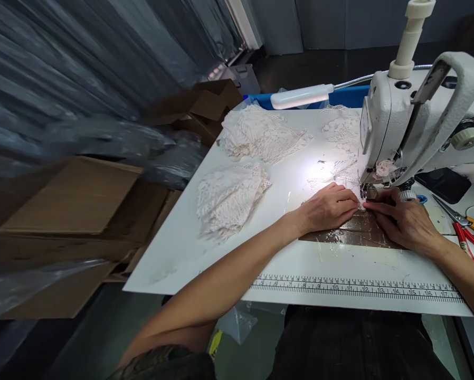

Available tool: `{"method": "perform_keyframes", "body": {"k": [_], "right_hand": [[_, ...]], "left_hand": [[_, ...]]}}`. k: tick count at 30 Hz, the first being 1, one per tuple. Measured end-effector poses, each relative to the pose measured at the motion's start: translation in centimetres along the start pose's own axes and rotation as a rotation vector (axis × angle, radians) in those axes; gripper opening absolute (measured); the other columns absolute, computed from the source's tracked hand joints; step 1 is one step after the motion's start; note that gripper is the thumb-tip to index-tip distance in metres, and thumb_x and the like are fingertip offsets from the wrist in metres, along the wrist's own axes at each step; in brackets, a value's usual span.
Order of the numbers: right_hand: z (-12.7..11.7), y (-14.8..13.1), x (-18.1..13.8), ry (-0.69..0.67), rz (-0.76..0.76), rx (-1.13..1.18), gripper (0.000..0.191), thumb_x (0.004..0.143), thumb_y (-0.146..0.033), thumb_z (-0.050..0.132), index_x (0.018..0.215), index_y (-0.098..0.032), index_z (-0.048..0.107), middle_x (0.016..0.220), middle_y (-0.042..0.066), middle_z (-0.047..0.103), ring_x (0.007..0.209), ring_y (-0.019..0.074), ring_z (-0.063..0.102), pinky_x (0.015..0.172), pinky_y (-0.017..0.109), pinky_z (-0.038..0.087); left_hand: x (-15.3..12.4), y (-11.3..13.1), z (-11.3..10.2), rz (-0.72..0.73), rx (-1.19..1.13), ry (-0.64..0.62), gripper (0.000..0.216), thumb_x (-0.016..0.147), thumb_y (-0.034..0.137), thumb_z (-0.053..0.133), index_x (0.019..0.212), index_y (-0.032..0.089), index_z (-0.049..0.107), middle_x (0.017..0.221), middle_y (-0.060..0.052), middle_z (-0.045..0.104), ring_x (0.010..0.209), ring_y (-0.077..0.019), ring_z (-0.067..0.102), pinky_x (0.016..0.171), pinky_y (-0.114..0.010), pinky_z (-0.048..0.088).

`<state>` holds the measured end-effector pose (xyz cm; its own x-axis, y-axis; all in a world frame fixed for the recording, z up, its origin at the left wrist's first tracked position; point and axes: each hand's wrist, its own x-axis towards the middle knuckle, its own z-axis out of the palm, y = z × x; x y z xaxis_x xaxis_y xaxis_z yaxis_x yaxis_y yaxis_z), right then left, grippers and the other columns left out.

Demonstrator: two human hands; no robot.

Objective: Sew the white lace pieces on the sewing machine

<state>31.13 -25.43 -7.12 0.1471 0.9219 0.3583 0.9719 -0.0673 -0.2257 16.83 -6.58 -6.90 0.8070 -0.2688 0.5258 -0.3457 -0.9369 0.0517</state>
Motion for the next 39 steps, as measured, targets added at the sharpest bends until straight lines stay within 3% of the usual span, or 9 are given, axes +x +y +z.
{"method": "perform_keyframes", "body": {"k": [9, 19, 27, 31, 39], "right_hand": [[0.1, -0.2, -0.1, 0.006, 0.025, 0.017, 0.033, 0.095, -0.031, 0.046, 0.118, -0.033, 0.070, 0.105, 0.010, 0.058, 0.082, 0.0217, 0.054, 0.068, 0.033, 0.043], [-0.3, -0.2, 0.1, 0.026, 0.253, 0.413, 0.035, 0.087, -0.025, 0.043, 0.106, -0.023, 0.073, 0.088, 0.006, 0.064, 0.088, 0.0223, 0.059, 0.083, 0.040, 0.046], [-0.2, -0.4, -0.4, -0.042, 0.048, 0.129, 0.036, 0.091, -0.026, 0.044, 0.112, -0.030, 0.072, 0.095, 0.009, 0.062, 0.087, 0.0227, 0.054, 0.077, 0.039, 0.042], [-0.2, -0.6, -0.5, -0.013, -0.028, 0.005, 0.038, 0.093, -0.026, 0.042, 0.118, -0.030, 0.070, 0.101, 0.010, 0.061, 0.090, 0.0245, 0.053, 0.074, 0.039, 0.039], [-0.5, -1.8, -0.4, -0.041, -0.026, -0.163, 0.037, 0.094, -0.024, 0.043, 0.122, -0.030, 0.067, 0.103, 0.011, 0.061, 0.090, 0.0262, 0.051, 0.068, 0.036, 0.033]], "left_hand": [[0.1, 0.2, -0.4, 0.078, 0.133, -0.017, 0.019, 0.097, 0.014, 0.046, 0.085, 0.015, 0.062, 0.092, -0.003, 0.071, 0.073, -0.0119, 0.057, 0.069, -0.027, 0.043], [0.1, 0.0, -0.1, 0.037, 0.094, -0.081, 0.025, 0.099, 0.019, 0.042, 0.090, 0.017, 0.065, 0.093, -0.004, 0.071, 0.073, -0.0121, 0.059, 0.070, -0.029, 0.045], [0.4, 0.1, -0.5, 0.059, 0.127, -0.088, 0.028, 0.099, 0.019, 0.040, 0.087, 0.016, 0.066, 0.091, -0.004, 0.070, 0.072, -0.0130, 0.058, 0.069, -0.029, 0.043], [0.4, 0.1, -0.7, 0.054, 0.104, -0.118, 0.027, 0.097, 0.018, 0.041, 0.087, 0.016, 0.066, 0.093, -0.005, 0.071, 0.074, -0.0139, 0.059, 0.071, -0.029, 0.044], [0.5, 0.4, -1.6, 0.029, 0.072, -0.188, 0.025, 0.092, 0.019, 0.043, 0.089, 0.016, 0.067, 0.100, -0.005, 0.070, 0.077, -0.0155, 0.060, 0.076, -0.033, 0.041]]}}
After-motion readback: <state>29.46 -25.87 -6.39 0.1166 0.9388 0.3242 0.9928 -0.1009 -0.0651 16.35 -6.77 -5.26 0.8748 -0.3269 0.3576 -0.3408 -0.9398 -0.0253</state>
